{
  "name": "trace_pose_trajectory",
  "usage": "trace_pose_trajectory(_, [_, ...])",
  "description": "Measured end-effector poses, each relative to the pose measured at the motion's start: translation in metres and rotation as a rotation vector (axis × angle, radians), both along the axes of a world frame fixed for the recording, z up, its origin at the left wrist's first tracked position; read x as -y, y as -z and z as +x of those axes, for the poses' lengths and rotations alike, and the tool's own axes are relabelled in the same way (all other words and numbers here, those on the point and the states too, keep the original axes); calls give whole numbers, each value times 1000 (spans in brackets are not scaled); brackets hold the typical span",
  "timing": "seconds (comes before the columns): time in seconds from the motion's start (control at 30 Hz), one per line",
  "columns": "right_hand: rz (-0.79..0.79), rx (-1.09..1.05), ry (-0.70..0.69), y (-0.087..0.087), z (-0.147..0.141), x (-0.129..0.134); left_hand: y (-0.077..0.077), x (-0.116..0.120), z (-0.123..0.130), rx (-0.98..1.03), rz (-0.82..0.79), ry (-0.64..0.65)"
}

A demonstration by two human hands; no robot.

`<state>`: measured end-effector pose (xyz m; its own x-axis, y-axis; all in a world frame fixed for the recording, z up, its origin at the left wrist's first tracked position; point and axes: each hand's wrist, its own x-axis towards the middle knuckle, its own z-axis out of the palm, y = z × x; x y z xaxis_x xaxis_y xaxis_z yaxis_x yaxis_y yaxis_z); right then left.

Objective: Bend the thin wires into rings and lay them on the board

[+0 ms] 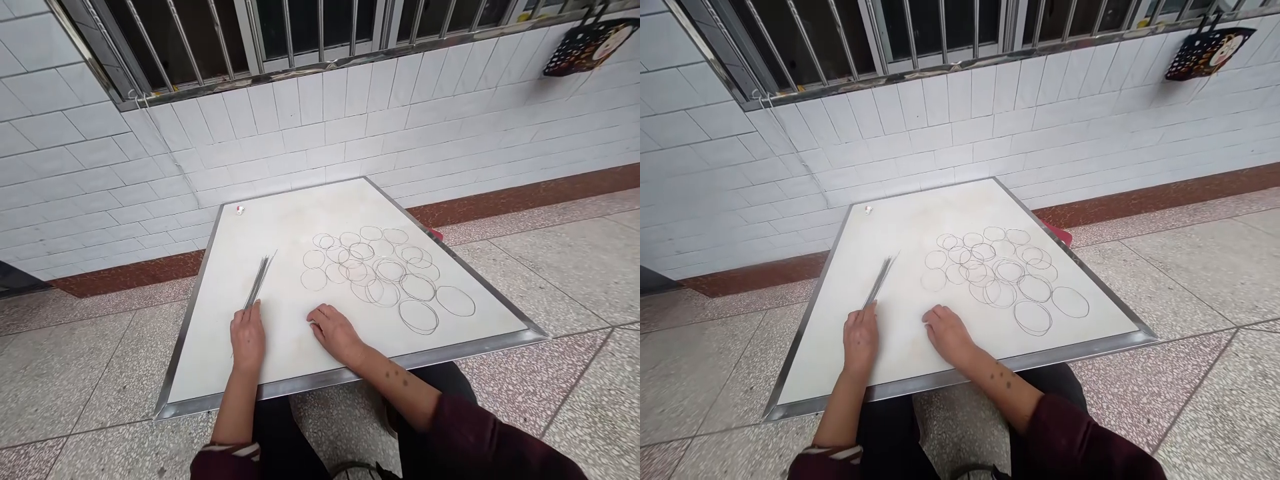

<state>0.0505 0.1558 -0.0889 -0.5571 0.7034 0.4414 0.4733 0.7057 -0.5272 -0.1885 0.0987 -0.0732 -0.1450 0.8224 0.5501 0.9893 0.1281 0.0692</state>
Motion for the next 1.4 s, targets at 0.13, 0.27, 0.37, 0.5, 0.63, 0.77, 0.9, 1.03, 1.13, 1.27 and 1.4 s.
trace_pose_trajectory(0.13, [-15,6,19,-1,-2,0,0,-20,-1,-1,-39,24])
trace_pose_trajectory(0.27, [-18,18,26,-4,0,1,1,-25,-3,9,-39,30])
trace_pose_trajectory(0.37, [-20,24,34,-5,1,1,4,-24,-5,20,-35,34])
trace_pose_trajectory(0.5, [-24,29,44,-6,0,0,6,-24,-6,29,-28,32])
trace_pose_trajectory(0.63, [-29,35,49,-8,0,0,4,-21,-6,25,-28,36])
trace_pose_trajectory(0.77, [-42,38,50,-8,0,0,3,-10,-2,13,-54,39])
trace_pose_trajectory(0.9, [-57,39,47,-8,0,-1,1,2,5,17,-89,12])
trace_pose_trajectory(1.03, [-62,43,41,-8,1,-1,-4,1,11,45,-122,-35])
trace_pose_trajectory(1.13, [-59,47,39,-9,1,-1,-11,-5,14,75,-139,-75])
trace_pose_trajectory(1.27, [-48,52,29,-10,2,0,-17,-8,19,135,-134,-85])
trace_pose_trajectory(1.4, [-27,66,20,-9,5,1,-21,-1,22,246,-76,-67])
